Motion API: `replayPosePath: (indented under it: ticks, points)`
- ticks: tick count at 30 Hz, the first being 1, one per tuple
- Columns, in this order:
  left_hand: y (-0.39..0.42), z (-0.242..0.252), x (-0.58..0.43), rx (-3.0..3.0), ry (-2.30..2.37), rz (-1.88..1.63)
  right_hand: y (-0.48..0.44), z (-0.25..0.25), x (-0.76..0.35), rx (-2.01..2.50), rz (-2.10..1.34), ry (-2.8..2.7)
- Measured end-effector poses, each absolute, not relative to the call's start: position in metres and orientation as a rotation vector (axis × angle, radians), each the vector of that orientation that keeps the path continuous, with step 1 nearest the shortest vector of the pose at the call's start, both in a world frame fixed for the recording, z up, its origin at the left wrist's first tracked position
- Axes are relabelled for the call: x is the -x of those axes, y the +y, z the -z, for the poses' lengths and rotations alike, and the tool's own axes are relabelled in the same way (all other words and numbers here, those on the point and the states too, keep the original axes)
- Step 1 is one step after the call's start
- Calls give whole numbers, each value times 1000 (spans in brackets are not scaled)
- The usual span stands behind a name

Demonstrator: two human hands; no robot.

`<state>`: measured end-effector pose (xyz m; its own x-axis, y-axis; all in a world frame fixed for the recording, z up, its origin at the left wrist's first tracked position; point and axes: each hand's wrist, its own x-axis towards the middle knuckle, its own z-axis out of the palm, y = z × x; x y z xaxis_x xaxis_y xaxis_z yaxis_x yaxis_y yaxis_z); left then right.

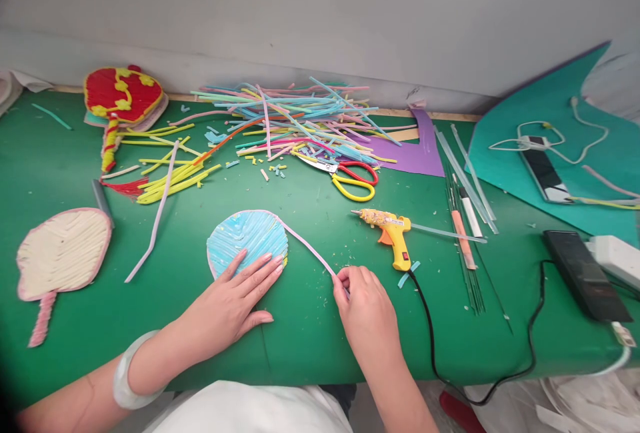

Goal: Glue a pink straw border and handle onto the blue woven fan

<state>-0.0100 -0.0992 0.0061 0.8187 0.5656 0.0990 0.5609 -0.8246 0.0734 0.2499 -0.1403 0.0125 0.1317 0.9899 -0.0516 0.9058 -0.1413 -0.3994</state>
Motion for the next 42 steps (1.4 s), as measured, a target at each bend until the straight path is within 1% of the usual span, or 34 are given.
replayPosePath:
  ticks: [14,17,23,27,30,33,37,42]
  points:
    - [-100,-5,10,-2988,932,-189,-138,-9,-256,2163,-368,-1865]
    - [-100,-4,10,-2981,937,-194,-138,-9,-257,2139,-280,-1913]
    - [-99,-4,10,-2972,917,-209,-128,-9,-263,2040,6,-2057]
    - [-98,-9,13,-2900,884,-200,-113,-11,-268,2049,97,-2096]
    - [-90,-17,18,-2810,870,-212,-102,-15,-272,2062,102,-2116]
    - [-74,-23,23,-2772,989,-279,-94,-19,-276,2082,50,-2142]
    - [-55,-20,25,-2765,1041,-257,-86,-22,-282,2080,-12,-2205]
    - [-54,-7,22,-2808,969,-136,-73,-29,-286,2019,123,-2269]
